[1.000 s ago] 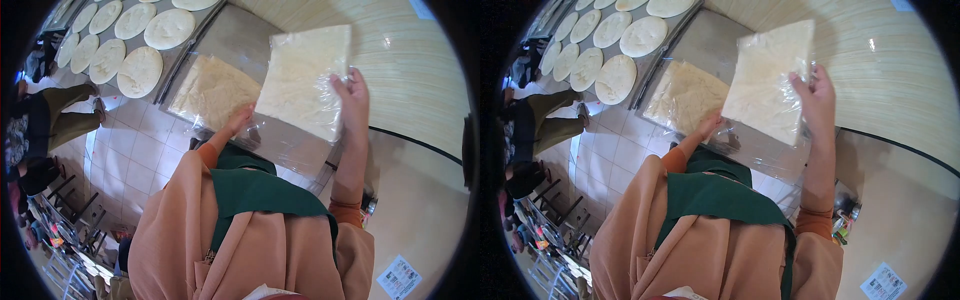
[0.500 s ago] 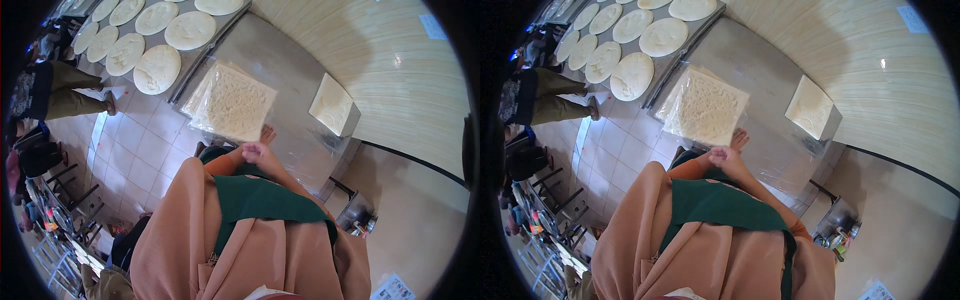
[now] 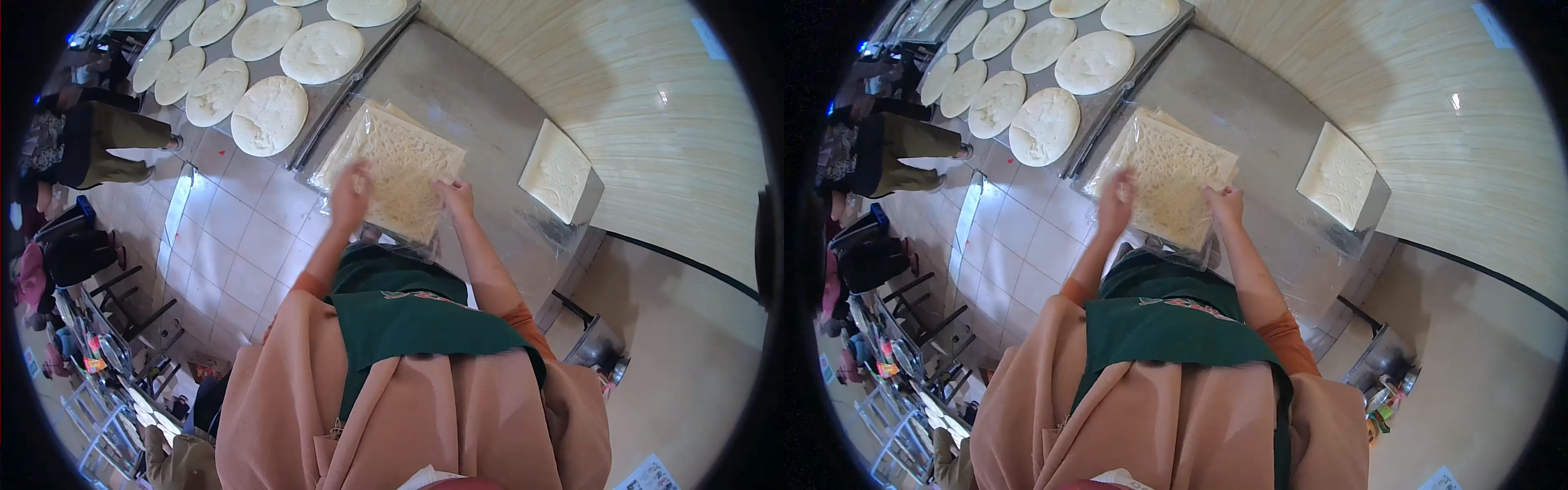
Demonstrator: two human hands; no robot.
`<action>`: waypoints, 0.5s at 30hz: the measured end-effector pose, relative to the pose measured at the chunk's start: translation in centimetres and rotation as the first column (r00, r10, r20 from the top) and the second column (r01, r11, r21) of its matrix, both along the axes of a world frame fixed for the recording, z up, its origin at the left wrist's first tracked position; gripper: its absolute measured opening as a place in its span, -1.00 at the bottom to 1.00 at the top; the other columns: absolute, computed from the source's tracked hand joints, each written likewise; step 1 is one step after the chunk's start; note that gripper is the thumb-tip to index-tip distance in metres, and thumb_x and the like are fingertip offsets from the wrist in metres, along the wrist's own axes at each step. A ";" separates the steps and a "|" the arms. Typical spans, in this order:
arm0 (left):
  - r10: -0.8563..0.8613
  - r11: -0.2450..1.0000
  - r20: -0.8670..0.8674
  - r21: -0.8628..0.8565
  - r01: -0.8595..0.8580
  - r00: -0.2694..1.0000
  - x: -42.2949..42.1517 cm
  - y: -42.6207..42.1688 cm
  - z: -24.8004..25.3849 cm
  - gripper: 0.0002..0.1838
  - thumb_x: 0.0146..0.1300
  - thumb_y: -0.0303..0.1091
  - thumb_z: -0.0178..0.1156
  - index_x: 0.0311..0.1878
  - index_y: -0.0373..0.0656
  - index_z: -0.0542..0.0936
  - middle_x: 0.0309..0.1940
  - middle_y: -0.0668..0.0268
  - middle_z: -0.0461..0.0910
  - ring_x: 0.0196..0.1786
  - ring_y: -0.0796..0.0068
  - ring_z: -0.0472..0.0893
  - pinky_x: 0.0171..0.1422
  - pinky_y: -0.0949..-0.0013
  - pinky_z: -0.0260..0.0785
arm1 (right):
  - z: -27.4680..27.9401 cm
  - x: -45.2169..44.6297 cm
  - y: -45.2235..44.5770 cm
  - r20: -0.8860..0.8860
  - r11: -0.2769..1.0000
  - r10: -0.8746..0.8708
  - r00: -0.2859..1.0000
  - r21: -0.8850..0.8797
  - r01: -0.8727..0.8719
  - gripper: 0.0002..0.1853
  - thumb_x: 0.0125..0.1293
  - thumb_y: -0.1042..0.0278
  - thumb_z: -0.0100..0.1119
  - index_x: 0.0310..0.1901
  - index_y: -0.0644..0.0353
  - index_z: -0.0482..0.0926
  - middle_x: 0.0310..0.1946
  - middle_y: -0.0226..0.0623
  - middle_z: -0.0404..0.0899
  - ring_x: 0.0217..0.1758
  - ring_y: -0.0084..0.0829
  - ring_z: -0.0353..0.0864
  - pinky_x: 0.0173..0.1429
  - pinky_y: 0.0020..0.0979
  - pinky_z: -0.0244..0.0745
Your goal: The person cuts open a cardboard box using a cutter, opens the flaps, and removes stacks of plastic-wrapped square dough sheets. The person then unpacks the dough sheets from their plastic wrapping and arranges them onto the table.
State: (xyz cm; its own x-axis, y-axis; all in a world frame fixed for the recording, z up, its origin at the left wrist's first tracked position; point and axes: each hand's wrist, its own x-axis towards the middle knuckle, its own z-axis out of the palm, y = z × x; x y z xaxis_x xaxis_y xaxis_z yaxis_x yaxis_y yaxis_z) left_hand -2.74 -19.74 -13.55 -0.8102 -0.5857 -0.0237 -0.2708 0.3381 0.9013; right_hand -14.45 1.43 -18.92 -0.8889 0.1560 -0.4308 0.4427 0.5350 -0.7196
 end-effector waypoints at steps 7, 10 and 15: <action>0.106 0.994 0.191 -0.060 -0.096 0.976 0.0 -7.6 -7.7 -0.68 0.24 -0.29 0.23 0.04 -0.16 0.57 -0.19 0.12 0.64 -0.15 0.17 0.65 -0.02 0.20 0.47 | 3.7 -1.1 -0.4 -0.099 0.899 0.091 0.991 -0.420 -0.125 -0.65 0.15 0.27 0.40 -0.16 0.26 0.49 -0.36 -0.34 0.57 -0.33 -0.55 0.50 -0.20 -0.47 0.42; 0.065 0.998 0.217 0.006 -0.068 0.974 -0.2 -7.6 -6.5 -0.70 0.19 -0.27 0.29 -0.04 -0.18 0.63 -0.35 0.17 0.67 -0.29 0.26 0.66 -0.14 0.26 0.48 | 7.3 -1.2 -0.8 -0.259 0.897 0.131 0.957 -0.381 -0.226 -0.72 0.21 0.31 0.34 -0.18 0.24 0.46 -0.39 -0.40 0.54 -0.35 -0.60 0.45 -0.23 -0.50 0.38; 0.083 0.996 0.243 0.015 -0.089 0.966 -0.6 -7.6 -7.4 -0.76 0.19 -0.25 0.29 -0.19 -0.22 0.69 -0.43 0.26 0.65 -0.37 0.43 0.62 -0.22 0.35 0.45 | 15.0 -1.6 -1.6 -0.435 0.847 0.266 0.860 -0.322 -0.424 -0.74 0.24 0.34 0.32 -0.21 0.25 0.43 -0.43 -0.43 0.49 -0.37 -0.67 0.41 -0.25 -0.54 0.35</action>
